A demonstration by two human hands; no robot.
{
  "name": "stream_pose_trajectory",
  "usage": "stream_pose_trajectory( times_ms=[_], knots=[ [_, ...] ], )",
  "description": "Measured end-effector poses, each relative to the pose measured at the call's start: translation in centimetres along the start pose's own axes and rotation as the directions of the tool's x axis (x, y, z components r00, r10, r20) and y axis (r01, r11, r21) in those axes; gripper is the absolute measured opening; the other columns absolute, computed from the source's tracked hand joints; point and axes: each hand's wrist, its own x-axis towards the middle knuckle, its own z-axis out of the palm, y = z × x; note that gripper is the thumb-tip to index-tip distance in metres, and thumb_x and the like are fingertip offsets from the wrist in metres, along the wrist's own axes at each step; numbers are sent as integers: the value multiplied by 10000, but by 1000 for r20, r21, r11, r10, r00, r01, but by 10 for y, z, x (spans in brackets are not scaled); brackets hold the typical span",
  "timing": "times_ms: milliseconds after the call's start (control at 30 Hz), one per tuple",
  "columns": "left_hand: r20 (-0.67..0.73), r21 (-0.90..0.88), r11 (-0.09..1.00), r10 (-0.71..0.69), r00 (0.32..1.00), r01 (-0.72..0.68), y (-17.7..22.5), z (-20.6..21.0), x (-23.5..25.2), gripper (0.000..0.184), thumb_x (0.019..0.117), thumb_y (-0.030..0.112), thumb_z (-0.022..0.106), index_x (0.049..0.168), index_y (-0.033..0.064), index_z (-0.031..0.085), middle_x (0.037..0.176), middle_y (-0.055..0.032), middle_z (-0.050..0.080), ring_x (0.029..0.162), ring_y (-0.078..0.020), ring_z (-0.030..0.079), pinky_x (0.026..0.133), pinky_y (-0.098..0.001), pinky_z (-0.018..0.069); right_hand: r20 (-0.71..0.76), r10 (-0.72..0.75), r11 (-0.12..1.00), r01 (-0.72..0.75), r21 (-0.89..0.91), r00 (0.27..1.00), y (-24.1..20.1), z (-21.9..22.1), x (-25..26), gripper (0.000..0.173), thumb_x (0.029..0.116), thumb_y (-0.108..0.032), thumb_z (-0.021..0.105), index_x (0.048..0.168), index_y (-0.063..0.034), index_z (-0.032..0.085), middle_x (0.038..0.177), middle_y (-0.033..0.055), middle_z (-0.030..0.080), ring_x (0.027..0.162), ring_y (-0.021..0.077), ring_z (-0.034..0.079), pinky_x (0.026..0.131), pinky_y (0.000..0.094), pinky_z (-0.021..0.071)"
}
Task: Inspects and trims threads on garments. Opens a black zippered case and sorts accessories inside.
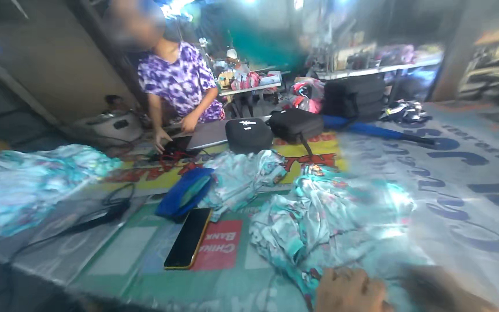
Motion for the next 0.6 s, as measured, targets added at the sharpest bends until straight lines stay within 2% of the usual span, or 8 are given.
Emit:
stream_pose_trajectory(
  times_ms=[133, 200, 233, 300, 367, 433, 533, 600],
  knots=[
    [21, -108, 994, 13, 1000, -11, -7, -5, -12, 229, 998, 315, 626, 1031, 130, 758, 855, -66, 708, 779, -231, 694, 677, -388, 555, 42, -76, 991, 71, 114, 996, 1, 1, -6, 251, 1008, -194, 649, 1071, 46, 688, 968, 220, 736, 854, 358, 731, 746, 546, 581],
    [59, -84, 996, 6, 998, -1, -5, -11, -12, 285, 1017, 373, 575, 1024, 154, 756, 862, -48, 702, 807, -230, 680, 746, -426, 521, -2, -93, 982, 92, 165, 996, 1, 1, -8, 234, 984, -176, 680, 1018, 55, 695, 982, 242, 707, 872, 341, 708, 769, 491, 582],
    [56, -46, 999, 0, 998, 2, -1, -15, -8, 302, 1012, 411, 562, 1017, 178, 755, 867, -29, 700, 831, -226, 666, 802, -448, 476, -34, -95, 976, 100, 196, 995, 2, 1, -9, 236, 973, -176, 693, 999, 59, 690, 995, 253, 673, 878, 329, 681, 770, 451, 575],
    [1, 24, 1000, 2, 1000, -2, 9, -20, 3, 321, 988, 481, 575, 1025, 220, 759, 912, 3, 708, 907, -208, 665, 906, -467, 442, -89, -84, 950, 107, 292, 992, 3, -3, -7, 231, 959, -145, 698, 988, 82, 664, 1003, 252, 642, 860, 269, 650, 749, 371, 567],
    [-38, -19, 1000, 14, 999, -14, 17, -18, 14, 353, 961, 502, 619, 1053, 191, 760, 956, -13, 730, 928, -211, 684, 873, -440, 491, -92, -34, 898, 71, 434, 995, -1, -6, -6, 207, 964, -114, 680, 1009, 79, 622, 904, 147, 659, 755, 112, 636, 679, 265, 559],
    [-38, -139, 990, 5, 999, -10, 21, -9, 22, 378, 937, 484, 666, 1048, 132, 744, 929, -47, 726, 863, -227, 691, 766, -423, 521, -87, -10, 833, 57, 550, 996, -6, -8, -4, 167, 953, -78, 675, 1012, 56, 595, 844, 38, 654, 704, 13, 612, 653, 208, 545],
    [-36, -362, 928, -114, 993, 94, 19, -1, 26, 150, 923, 180, 701, 993, 55, 741, 925, -72, 749, 856, -202, 728, 769, -415, 582, -106, 18, 715, 61, 696, 994, -13, -6, 2, 98, 961, -50, 615, 1055, -39, 590, 854, -82, 656, 640, -31, 591, 567, 183, 529],
    [9, -606, 775, -219, 976, 179, 12, -8, 28, 147, 953, 59, 615, 1031, -10, 718, 885, -89, 719, 768, -155, 692, 706, -350, 580, -134, 58, 618, 70, 783, 989, -13, -4, 5, 124, 992, -108, 570, 1114, -100, 590, 876, -109, 660, 593, -31, 552, 504, 176, 489]
  ],
)
